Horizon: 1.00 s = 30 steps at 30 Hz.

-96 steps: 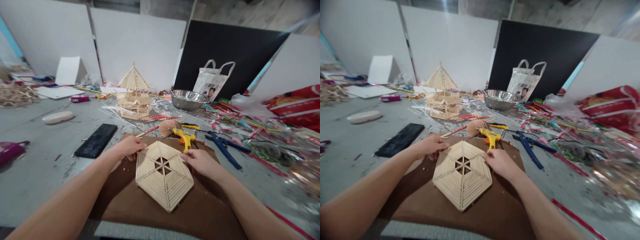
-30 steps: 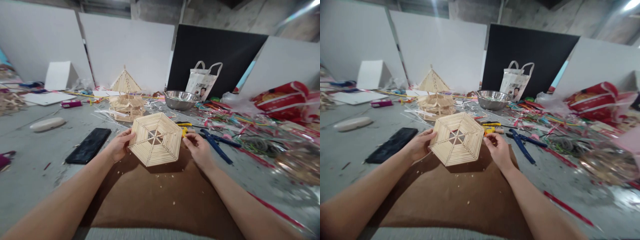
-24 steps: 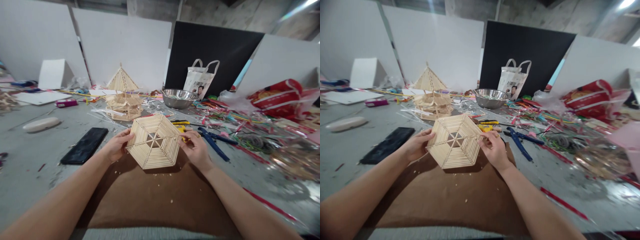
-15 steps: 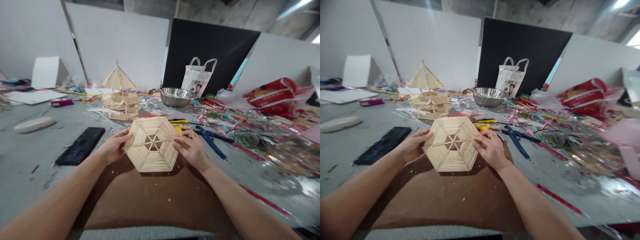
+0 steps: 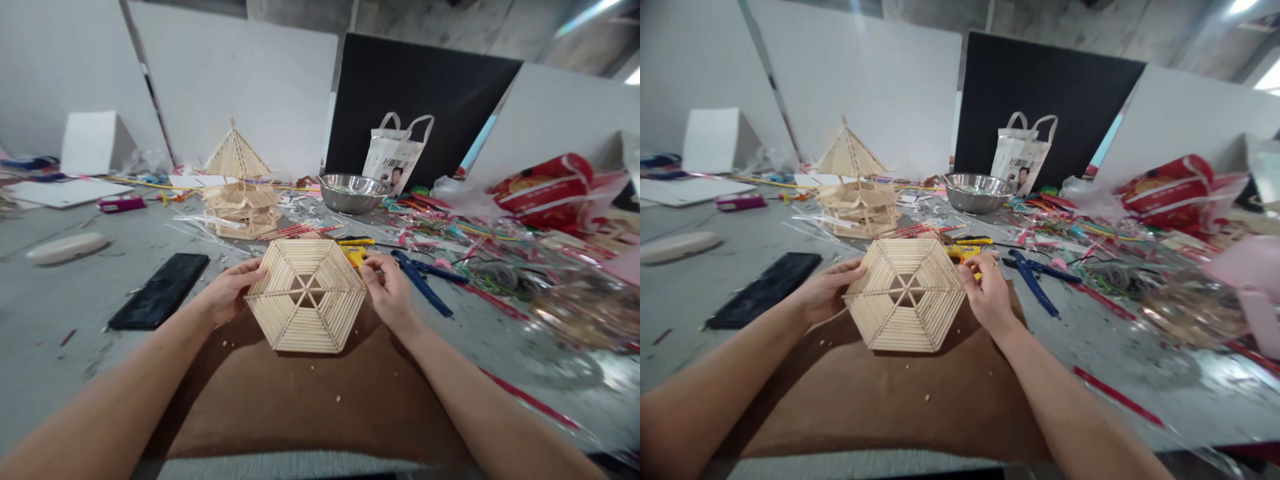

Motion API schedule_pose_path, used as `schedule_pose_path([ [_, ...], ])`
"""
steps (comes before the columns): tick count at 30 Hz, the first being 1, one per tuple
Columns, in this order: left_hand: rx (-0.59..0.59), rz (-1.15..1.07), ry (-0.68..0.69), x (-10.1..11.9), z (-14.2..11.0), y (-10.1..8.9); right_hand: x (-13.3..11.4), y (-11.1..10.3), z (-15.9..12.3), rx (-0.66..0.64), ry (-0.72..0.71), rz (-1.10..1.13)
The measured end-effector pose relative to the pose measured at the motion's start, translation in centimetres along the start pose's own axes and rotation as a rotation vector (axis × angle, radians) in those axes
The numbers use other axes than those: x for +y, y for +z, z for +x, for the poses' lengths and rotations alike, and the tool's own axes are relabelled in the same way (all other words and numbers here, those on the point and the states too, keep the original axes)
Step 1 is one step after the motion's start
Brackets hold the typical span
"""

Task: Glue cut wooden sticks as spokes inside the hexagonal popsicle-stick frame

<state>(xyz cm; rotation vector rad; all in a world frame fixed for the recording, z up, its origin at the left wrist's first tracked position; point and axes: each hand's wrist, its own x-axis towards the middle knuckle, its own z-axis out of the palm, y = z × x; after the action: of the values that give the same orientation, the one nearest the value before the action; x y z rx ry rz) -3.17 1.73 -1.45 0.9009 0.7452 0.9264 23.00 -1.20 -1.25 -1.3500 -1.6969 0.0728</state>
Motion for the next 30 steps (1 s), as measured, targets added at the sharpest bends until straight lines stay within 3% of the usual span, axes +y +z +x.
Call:
schedule_pose_path([
  [4, -0.036, -0.003, -0.009, 0.1, -0.1, 0.4, -0.2, 0.2, 0.0, -0.232, 0.196, 0.058],
  [7, -0.051, -0.007, -0.019, 0.2, -0.2, 0.6, -0.5, 0.2, -0.1, -0.326, 0.236, 0.057],
  [30, -0.020, -0.018, -0.022, 0.2, -0.2, 0.7, 0.9, 0.9, -0.1, -0.234, 0.200, 0.182],
])
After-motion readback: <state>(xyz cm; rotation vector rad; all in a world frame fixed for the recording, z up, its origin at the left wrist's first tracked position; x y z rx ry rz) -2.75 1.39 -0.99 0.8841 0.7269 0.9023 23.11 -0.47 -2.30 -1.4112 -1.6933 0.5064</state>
